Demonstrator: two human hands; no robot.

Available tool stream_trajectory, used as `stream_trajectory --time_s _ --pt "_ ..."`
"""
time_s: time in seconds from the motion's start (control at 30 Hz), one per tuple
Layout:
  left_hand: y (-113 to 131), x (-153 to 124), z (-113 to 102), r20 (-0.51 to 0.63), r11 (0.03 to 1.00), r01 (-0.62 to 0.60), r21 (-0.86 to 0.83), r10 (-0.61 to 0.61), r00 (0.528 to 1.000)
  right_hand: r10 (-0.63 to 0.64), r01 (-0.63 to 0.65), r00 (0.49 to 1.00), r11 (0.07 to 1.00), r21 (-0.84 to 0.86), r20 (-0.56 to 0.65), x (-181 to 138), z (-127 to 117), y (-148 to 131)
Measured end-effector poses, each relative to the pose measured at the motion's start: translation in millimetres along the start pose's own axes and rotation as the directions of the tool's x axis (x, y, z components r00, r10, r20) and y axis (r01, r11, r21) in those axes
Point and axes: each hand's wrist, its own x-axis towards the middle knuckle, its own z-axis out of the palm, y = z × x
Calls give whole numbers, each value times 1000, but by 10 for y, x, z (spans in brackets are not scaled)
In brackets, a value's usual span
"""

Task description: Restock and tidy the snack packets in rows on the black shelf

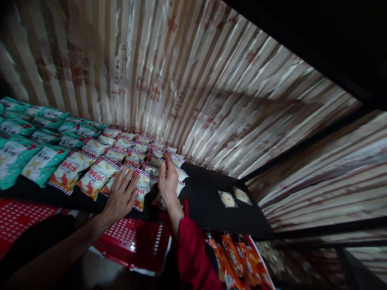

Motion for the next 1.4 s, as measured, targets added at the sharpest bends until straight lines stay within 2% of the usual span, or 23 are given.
stream_trajectory --time_s 0.07,0.13,0.2,0.33,0.47,0.53,0.63,0.8,1.0,1.17,1.4 --pt "128 -57 24 34 995 -98 -33 100 994 63 -62 994 998 18 -86 -361 -149 140" --pt "251 -125 67 64 981 -181 -66 186 981 131 -135 970 991 -6 -204 -652 -262 342" --pt "373 -208 123 89 970 -225 -93 233 968 206 -218 940 976 -17 -273 -863 -340 564" --pt "620 -396 218 137 958 -256 -133 273 952 320 -336 926 940 -51 -201 -1109 -383 897" --pt "768 -524 230 178 950 -267 -161 294 939 399 -407 911 911 -70 -106 -1238 -326 1009" --pt "748 -541 207 161 962 -235 -138 256 953 437 -440 898 896 -55 -58 -1274 -297 1018" --pt "603 -533 144 94 991 -112 -68 118 989 472 -471 881 881 -29 16 -1301 -270 1014" --pt "317 -532 44 62 999 39 28 -41 997 449 -451 892 891 57 50 -1333 -225 984" --pt "275 -571 110 66 999 28 34 -30 997 413 -417 908 908 48 75 -1333 -129 912" --pt "298 -574 185 60 1000 -6 -17 7 998 420 -427 899 903 38 127 -1287 -92 856" --pt "276 -554 174 59 998 -16 -64 20 998 379 -392 916 916 86 134 -1310 -110 805"
